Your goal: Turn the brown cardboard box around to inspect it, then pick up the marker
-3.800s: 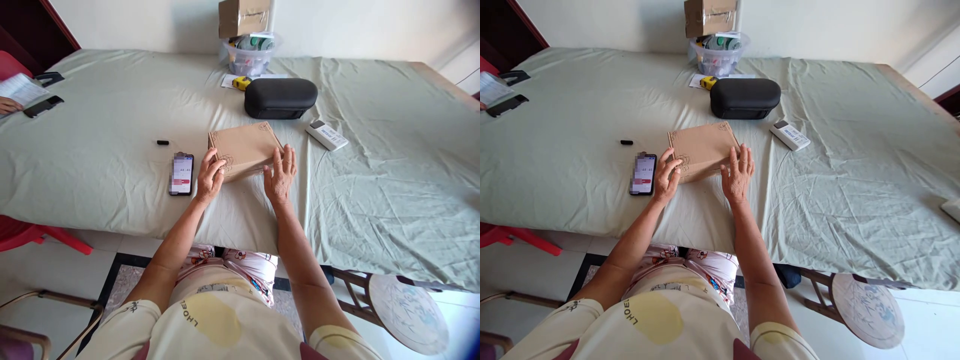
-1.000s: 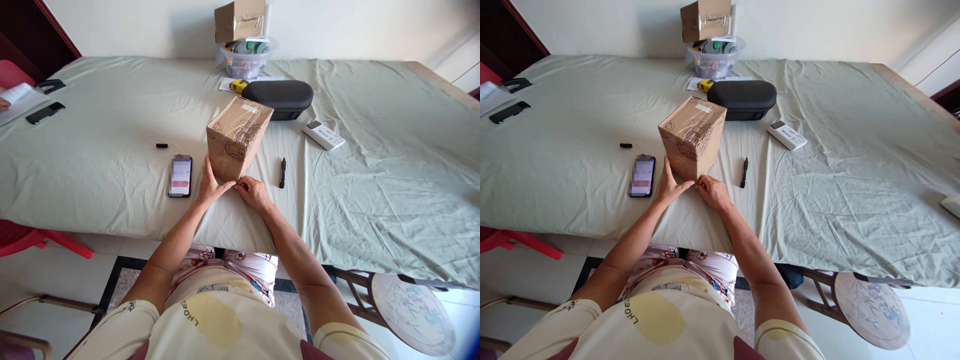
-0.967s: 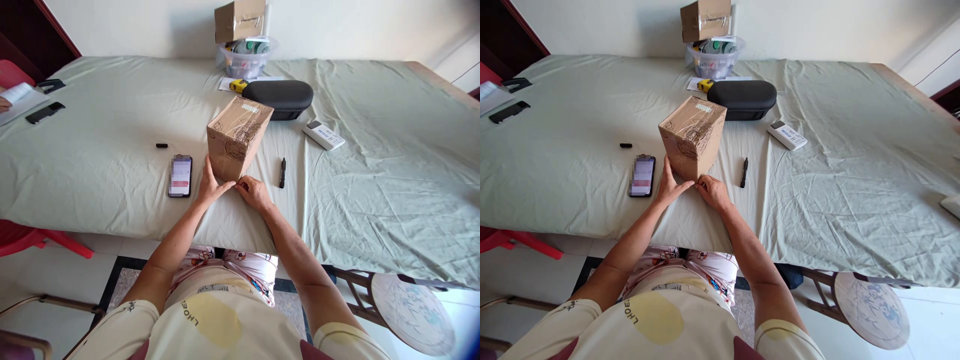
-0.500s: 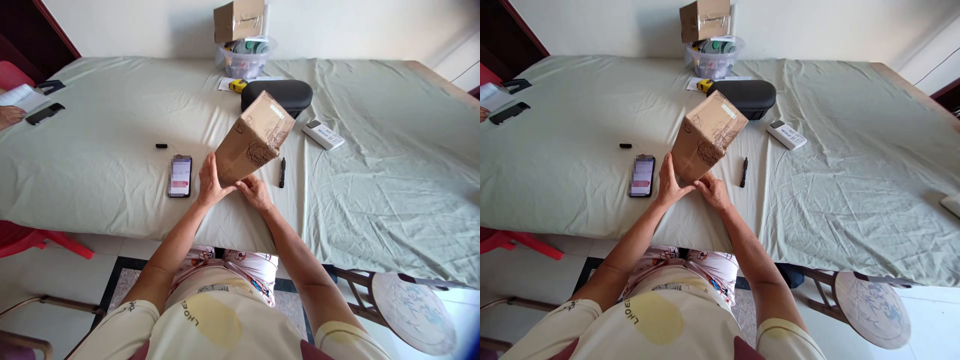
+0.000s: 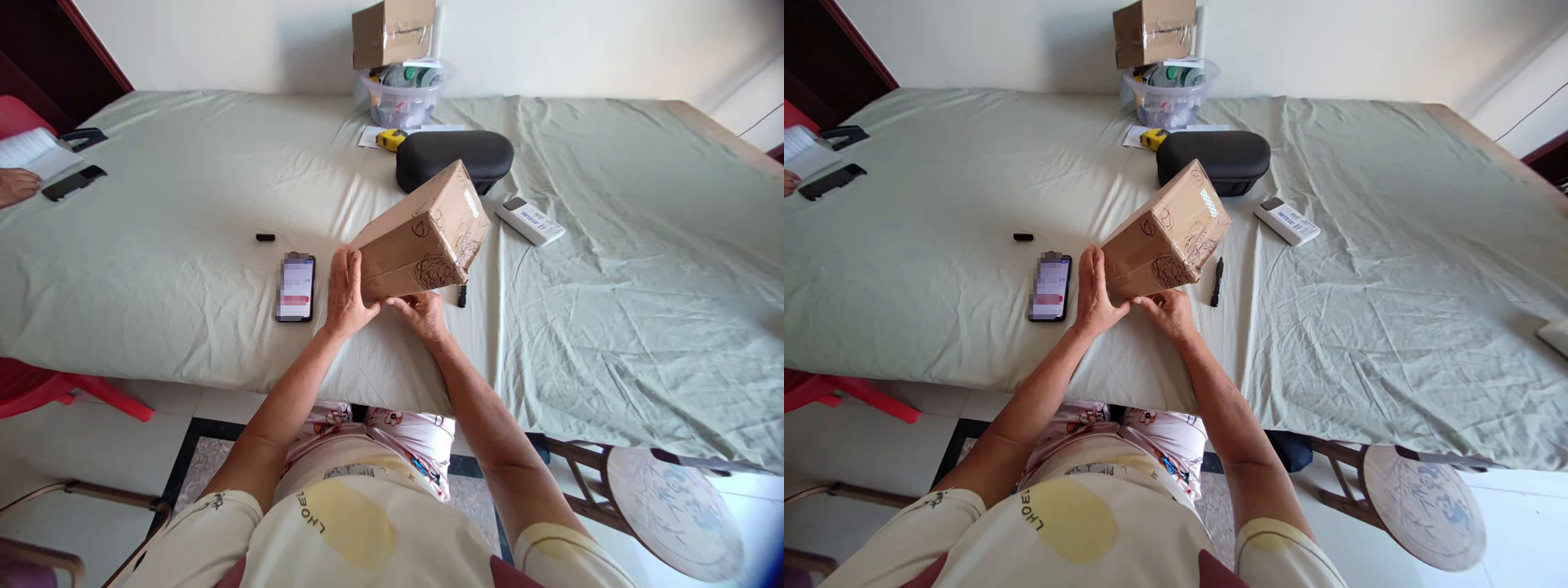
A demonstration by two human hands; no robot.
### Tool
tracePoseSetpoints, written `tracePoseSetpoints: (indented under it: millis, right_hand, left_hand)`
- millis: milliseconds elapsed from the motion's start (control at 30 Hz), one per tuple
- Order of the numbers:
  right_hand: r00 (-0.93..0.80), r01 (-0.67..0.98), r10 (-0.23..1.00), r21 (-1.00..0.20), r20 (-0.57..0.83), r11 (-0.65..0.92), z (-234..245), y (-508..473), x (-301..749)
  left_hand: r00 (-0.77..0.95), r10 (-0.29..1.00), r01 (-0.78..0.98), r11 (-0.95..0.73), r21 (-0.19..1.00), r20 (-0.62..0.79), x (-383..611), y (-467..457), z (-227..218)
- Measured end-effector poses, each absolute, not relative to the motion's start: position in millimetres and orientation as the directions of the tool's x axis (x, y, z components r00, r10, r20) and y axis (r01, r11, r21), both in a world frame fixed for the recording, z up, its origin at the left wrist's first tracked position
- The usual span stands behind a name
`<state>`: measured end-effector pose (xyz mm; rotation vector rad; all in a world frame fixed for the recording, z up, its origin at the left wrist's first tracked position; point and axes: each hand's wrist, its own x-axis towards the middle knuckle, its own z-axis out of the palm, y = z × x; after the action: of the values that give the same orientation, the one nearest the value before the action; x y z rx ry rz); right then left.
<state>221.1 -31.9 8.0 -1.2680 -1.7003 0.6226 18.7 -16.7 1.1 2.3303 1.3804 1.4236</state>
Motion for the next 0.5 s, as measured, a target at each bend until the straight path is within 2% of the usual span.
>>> tracePoseSetpoints:
  millis: [133,300,500]
  right_hand:
    - [0.088,0.378,0.918,-0.865,0.388,0.33,14,-33,231]
    - [0.266,0.151,0.834,-0.875,0.484,0.46,23,-32,240]
    - [0.406,0.185,0.74,-0.841,0.536,0.508,22,-29,256]
  left_hand:
    - [0.161,0.744,0.623,-0.586,0.518,0.649,13,-14,3]
    - [0.181,0.759,0.647,-0.571,0.505,0.625,4,-12,8]
    - [0.232,0.738,0.642,-0.605,0.47,0.633,0,-12,10]
